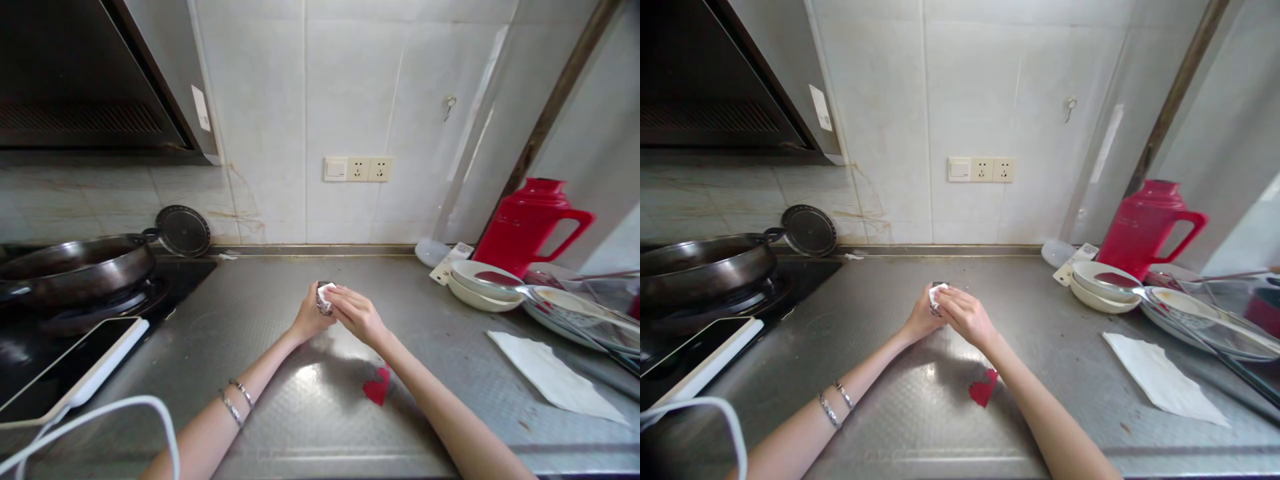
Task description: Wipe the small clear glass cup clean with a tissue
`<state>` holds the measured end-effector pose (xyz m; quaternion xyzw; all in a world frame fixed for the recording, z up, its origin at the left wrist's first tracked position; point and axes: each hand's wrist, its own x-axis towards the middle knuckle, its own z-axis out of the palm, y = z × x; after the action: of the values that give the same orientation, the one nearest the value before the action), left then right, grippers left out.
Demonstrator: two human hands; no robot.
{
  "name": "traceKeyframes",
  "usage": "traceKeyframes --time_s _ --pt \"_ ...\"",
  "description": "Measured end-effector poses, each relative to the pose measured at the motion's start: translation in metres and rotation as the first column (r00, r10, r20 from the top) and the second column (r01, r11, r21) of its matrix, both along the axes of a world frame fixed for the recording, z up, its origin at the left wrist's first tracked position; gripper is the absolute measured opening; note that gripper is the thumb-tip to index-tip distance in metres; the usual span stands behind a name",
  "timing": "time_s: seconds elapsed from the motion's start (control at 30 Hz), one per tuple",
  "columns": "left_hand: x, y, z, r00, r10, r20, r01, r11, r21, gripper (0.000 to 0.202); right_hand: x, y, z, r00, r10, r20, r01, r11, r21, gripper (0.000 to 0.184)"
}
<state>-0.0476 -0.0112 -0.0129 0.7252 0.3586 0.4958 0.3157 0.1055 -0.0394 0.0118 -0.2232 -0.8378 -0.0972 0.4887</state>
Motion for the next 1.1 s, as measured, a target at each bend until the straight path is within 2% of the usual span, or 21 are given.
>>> traceKeyframes --time_s 0.07,0.17,0.3,0.5,0.67,0.73,0.93,1.1 --pt "0.0 -0.001 0.0 1.0 -0.001 0.001 0.001 1.0 0.024 0.067 0.003 -0.001 0.005 0.997 0.014 0.074 -0.016 0.999 0.031 0.032" --pt "0.001 -0.002 0.0 0.999 -0.04 0.028 0.038 0.998 0.058 0.071 0.004 -0.002 0.012 0.998 -0.013 0.067 0.013 1.0 0.004 0.033" --pt "0.003 -0.003 0.001 0.999 -0.028 0.039 0.027 0.999 0.031 0.076 0.008 0.001 0.015 0.996 -0.033 0.084 0.038 0.998 -0.053 0.049" --pt "0.004 -0.003 0.002 0.999 0.017 0.029 -0.017 1.0 0.012 0.07 0.01 0.004 0.011 0.995 -0.096 0.014 0.096 0.994 -0.055 0.035" --pt "0.002 -0.001 -0.004 0.993 -0.058 0.103 0.055 0.998 0.035 0.064 -0.001 -0.004 0.008 0.988 -0.046 0.147 0.04 0.998 0.043 0.033" --pt "0.002 -0.001 -0.005 0.991 -0.075 0.11 0.074 0.997 0.02 0.066 -0.002 -0.005 0.008 0.984 -0.041 0.172 0.034 0.998 0.045 0.033" --pt "0.005 -0.004 0.0 0.999 -0.001 0.034 0.003 0.999 -0.051 0.069 0.002 0.002 0.005 0.99 -0.132 -0.041 0.131 0.991 -0.021 0.034" --pt "0.004 -0.003 -0.004 0.995 -0.057 0.077 0.059 0.998 -0.035 0.069 -0.006 -0.005 0.001 0.997 -0.073 0.033 0.071 0.997 0.043 0.036"
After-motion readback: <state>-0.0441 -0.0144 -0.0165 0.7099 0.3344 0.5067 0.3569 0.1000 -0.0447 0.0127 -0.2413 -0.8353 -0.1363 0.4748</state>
